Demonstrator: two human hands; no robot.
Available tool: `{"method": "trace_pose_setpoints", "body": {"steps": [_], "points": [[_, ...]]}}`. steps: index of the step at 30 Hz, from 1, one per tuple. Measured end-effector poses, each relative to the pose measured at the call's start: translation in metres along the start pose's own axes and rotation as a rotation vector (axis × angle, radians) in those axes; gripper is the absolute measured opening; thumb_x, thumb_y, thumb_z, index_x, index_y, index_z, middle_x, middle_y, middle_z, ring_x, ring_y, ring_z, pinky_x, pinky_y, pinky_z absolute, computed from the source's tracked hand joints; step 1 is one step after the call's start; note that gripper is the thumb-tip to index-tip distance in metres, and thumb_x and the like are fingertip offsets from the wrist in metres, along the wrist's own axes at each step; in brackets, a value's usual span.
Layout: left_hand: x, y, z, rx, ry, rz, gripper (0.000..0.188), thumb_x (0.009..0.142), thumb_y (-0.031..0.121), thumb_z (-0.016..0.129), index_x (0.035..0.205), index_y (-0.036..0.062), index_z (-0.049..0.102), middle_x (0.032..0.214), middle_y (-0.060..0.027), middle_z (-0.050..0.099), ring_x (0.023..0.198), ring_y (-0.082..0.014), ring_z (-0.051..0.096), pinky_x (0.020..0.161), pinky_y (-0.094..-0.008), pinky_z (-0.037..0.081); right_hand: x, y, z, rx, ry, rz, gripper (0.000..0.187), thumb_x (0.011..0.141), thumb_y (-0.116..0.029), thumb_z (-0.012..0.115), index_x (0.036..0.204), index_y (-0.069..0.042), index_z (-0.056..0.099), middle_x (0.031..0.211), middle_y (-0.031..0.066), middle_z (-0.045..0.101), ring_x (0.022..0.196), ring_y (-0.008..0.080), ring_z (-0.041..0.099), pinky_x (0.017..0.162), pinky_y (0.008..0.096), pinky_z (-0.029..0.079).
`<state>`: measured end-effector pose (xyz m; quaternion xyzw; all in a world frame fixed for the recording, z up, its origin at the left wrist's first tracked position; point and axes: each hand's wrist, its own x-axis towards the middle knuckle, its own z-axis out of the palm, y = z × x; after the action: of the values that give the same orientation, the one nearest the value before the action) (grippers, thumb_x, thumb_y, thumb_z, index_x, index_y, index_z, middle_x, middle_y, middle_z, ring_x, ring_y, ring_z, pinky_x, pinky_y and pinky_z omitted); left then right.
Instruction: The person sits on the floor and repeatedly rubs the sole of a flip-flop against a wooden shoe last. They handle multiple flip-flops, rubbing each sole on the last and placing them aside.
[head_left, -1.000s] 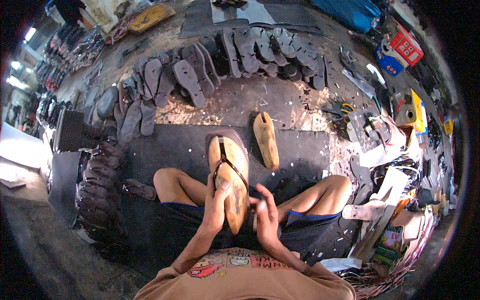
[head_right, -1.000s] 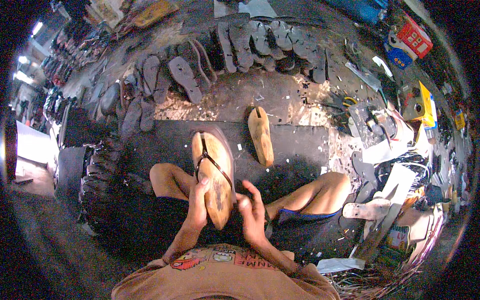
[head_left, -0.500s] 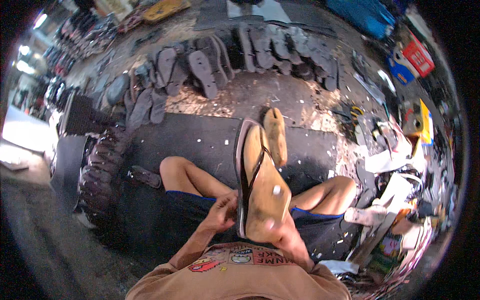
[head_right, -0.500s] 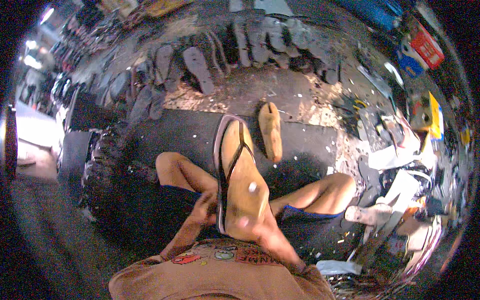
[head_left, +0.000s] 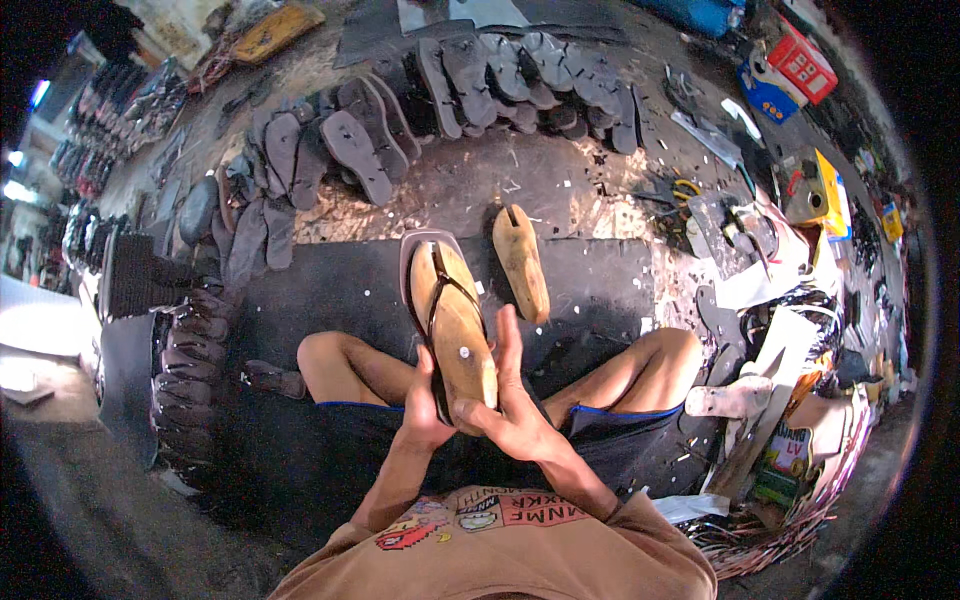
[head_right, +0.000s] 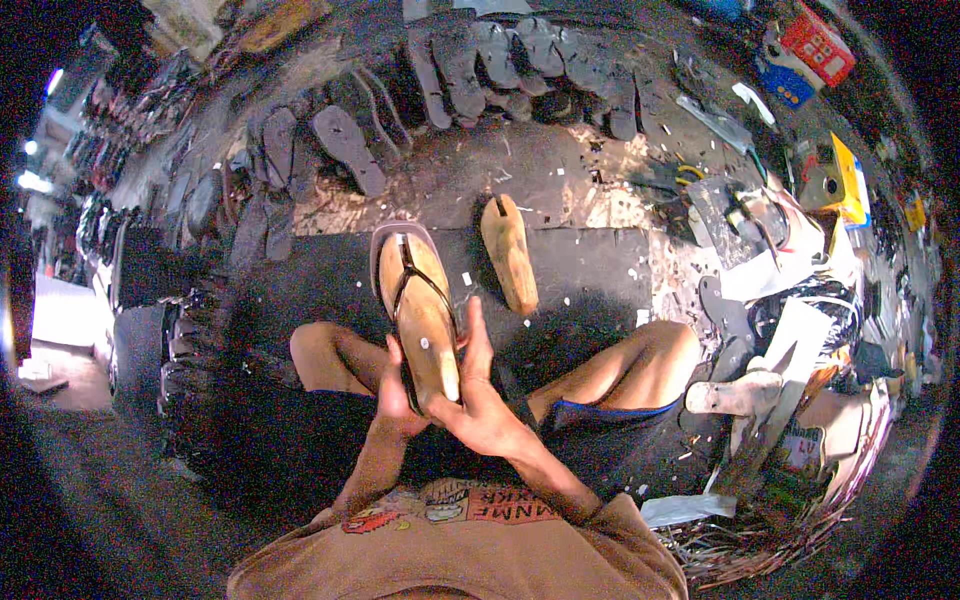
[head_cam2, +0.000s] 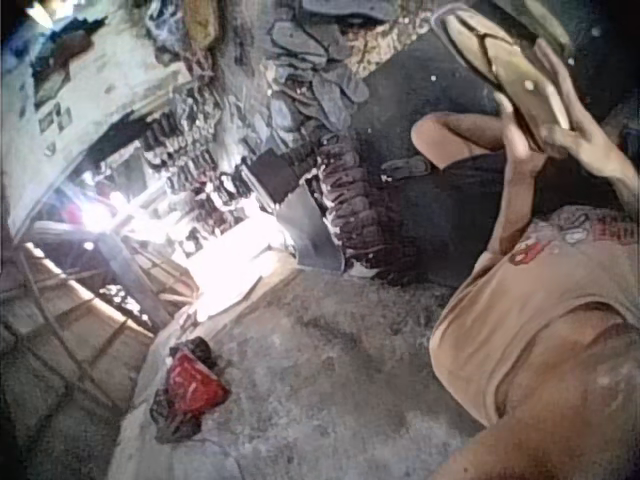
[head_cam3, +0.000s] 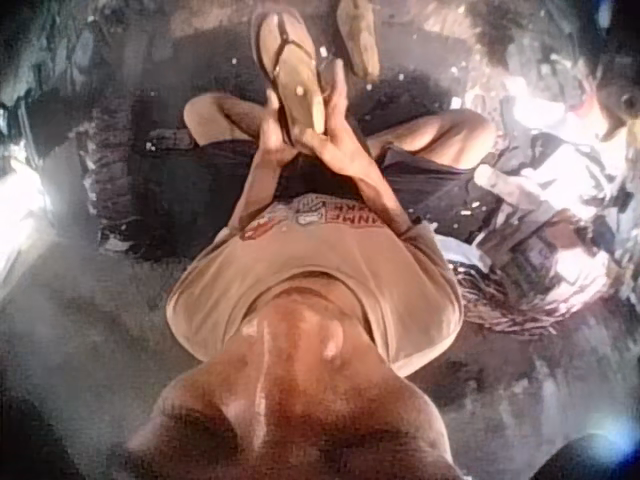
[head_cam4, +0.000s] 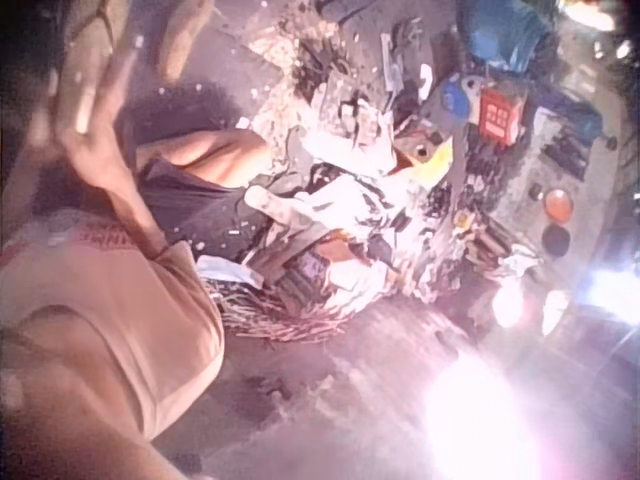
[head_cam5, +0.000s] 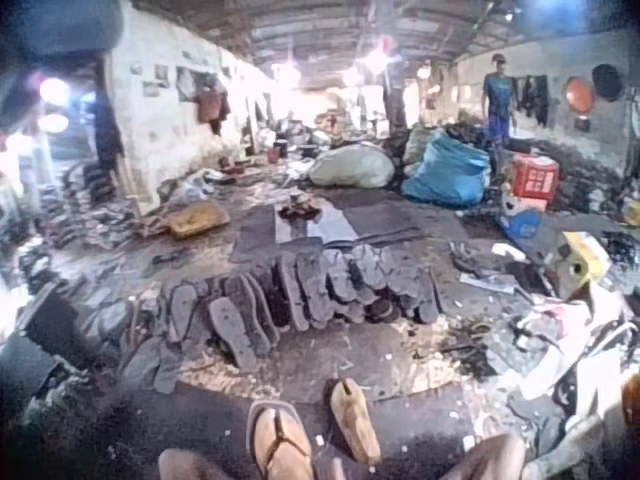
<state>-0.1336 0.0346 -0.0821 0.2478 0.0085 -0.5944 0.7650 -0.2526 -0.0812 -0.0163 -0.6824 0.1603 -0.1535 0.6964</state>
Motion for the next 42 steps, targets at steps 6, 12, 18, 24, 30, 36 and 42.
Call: {"method": "trace_pose_setpoints", "body": {"steps": [6,12,18,24,30,36,42], "points": [[0.005,0.067,-0.034,-0.171,0.015,0.117,0.075,0.107,0.066,0.049,0.146,0.0015,0.051,0.123,-0.0115,0.061,0.091,-0.0209,0.057,0.074,-0.0366,0.052,0.000,0.020,-0.060,0.133,0.169,0.094,0.106,0.088,0.000,0.068,0.171,-0.011,0.003,0.163,0.0210,0.035,0.152,0.0350,0.035,0.120,0.0445,0.038],[-0.008,0.035,0.014,-0.244,-0.359,0.029,0.068,0.106,0.061,0.055,0.160,0.0219,0.039,0.119,-0.0061,0.047,0.087,-0.0140,0.045,0.074,-0.0293,0.044,0.080,0.086,-0.158,-0.589,0.309,0.328,0.071,0.094,-0.007,0.064,0.158,0.001,0.036,0.155,0.0313,0.048,0.145,0.0468,0.048,0.120,0.0497,0.040],[-0.038,-0.017,0.002,0.036,-0.430,-0.350,0.062,0.100,0.046,0.068,0.147,0.0100,0.050,0.106,-0.0045,0.061,0.087,-0.0146,0.059,0.072,-0.0299,0.050,0.089,-0.062,-0.057,-0.894,-0.069,-0.634,0.114,0.072,-0.041,0.097,0.163,-0.005,0.039,0.167,0.0248,0.042,0.155,0.0432,0.039,0.127,0.0541,0.030],[-0.083,-0.001,-0.005,1.211,0.181,0.462,0.043,0.094,0.026,0.079,0.127,0.0006,0.069,0.116,-0.0122,0.076,0.107,-0.0247,0.071,0.096,-0.0419,0.056,0.111,-0.022,-0.046,-0.511,-0.096,-0.326,0.118,0.075,-0.042,0.097,0.167,-0.005,0.033,0.153,0.0186,0.055,0.140,0.0357,0.054,0.116,0.0482,0.044],[-0.282,0.162,-0.109,0.510,1.366,1.229,0.037,0.093,0.018,0.080,0.123,0.0051,0.062,0.119,-0.0095,0.071,0.091,-0.0243,0.073,0.086,-0.0395,0.059,0.121,0.006,-0.025,-0.410,-0.365,0.061,0.116,0.077,-0.044,0.096,0.165,-0.006,0.032,0.171,0.0129,0.029,0.139,0.0387,0.052,0.114,0.0529,0.045],[-0.488,0.232,-0.306,-0.030,1.741,1.532,0.031,0.099,0.013,0.072,0.123,-0.0039,0.063,0.123,-0.0168,0.067,0.107,-0.0322,0.067,0.087,-0.0473,0.065,0.171,0.097,-0.102,-0.630,-0.165,0.153,0.072,0.099,-0.015,0.073,0.161,-0.002,0.040,0.162,0.0149,0.045,0.129,0.0302,0.061,0.106,0.0412,0.053],[-0.326,0.293,-0.270,1.551,2.234,1.565,0.036,0.096,0.009,0.073,0.128,-0.0060,0.067,0.135,-0.0170,0.067,0.123,-0.0312,0.064,0.108,-0.0425,0.050,0.151,0.079,-0.096,-0.621,0.056,0.207,0.056,0.098,-0.010,0.073,0.148,0.004,0.053,0.147,0.0187,0.059,0.125,0.0264,0.065,0.105,0.0376,0.053]]}}
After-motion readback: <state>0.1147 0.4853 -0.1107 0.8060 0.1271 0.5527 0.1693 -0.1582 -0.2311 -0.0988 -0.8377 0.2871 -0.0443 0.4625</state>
